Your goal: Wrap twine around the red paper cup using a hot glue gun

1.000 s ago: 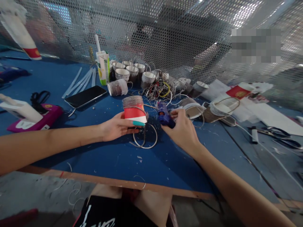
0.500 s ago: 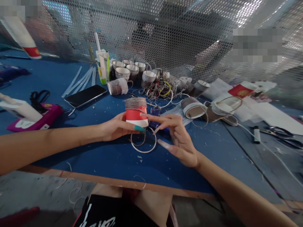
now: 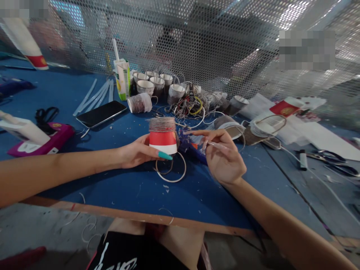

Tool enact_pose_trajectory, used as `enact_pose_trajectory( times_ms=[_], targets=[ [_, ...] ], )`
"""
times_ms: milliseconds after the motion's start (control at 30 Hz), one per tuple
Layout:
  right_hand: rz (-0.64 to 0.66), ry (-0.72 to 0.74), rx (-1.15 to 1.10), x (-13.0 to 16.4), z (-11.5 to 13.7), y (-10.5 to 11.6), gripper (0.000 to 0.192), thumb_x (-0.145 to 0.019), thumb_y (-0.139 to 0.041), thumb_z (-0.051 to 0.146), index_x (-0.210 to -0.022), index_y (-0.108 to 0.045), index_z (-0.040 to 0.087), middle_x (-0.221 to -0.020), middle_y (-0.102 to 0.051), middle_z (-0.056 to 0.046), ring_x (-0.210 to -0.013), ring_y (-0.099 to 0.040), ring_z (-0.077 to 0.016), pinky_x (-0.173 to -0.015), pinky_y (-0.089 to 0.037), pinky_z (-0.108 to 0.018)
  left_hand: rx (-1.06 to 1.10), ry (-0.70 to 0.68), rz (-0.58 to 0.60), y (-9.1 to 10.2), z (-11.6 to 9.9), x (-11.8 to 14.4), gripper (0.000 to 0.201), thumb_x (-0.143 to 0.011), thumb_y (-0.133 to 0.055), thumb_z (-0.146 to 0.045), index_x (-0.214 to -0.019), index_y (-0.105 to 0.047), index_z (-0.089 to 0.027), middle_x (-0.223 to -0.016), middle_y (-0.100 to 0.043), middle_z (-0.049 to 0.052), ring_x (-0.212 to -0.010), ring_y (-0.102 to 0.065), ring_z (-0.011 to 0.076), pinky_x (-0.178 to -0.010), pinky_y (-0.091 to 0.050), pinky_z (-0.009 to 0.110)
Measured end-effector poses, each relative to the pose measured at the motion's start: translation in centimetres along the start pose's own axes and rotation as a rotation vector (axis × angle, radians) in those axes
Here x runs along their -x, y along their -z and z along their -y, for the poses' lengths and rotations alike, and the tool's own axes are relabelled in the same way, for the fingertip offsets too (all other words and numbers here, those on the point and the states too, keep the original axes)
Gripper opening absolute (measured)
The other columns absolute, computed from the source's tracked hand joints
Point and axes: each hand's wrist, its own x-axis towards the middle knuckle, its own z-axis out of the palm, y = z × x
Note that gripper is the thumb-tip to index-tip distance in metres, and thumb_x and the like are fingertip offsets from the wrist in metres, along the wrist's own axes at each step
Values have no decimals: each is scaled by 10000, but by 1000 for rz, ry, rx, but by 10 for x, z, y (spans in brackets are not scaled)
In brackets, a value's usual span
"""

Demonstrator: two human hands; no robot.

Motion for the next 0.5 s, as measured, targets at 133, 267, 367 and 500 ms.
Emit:
enact_pose_trajectory(
  times_ms=[133,267,367,500],
  targets=[
    [169,15,164,7,6,-2,235,-806,-538,486,-855,-513,258,-1106,-712,-92,-1100,-619,-333,-950,-443,-546,-44,2,-41,-3,1,-1,581,-508,-892,-92,-1044,-679,-165,-918,-756,32,-836,-704,163,-791,-530,274],
    [422,61,430,14,12,-3,213,-906,-485,464,-918,-534,258,-1285,-668,-88,-1076,-561,-310,-964,-387,-560,-74,-23,-54,-6,2,-1,564,-514,-890,-69,-1028,-672,-149,-901,-753,23,-835,-694,145,-800,-523,264],
    [412,57,426,13,11,-3,258,-921,-444,506,-951,-520,262,-1334,-641,-94,-1118,-556,-322,-968,-385,-564,-64,-35,-54,-6,2,0,564,-500,-893,-62,-1013,-678,-150,-897,-756,21,-833,-696,146,-799,-523,261],
    [233,102,317,12,3,1,259,-899,-462,500,-866,-527,251,-1171,-713,-93,-1069,-594,-329,-954,-392,-550,-27,-23,-39,-3,1,1,587,-476,-899,-57,-1014,-689,-160,-897,-760,23,-826,-700,150,-786,-524,256]
  ],
)
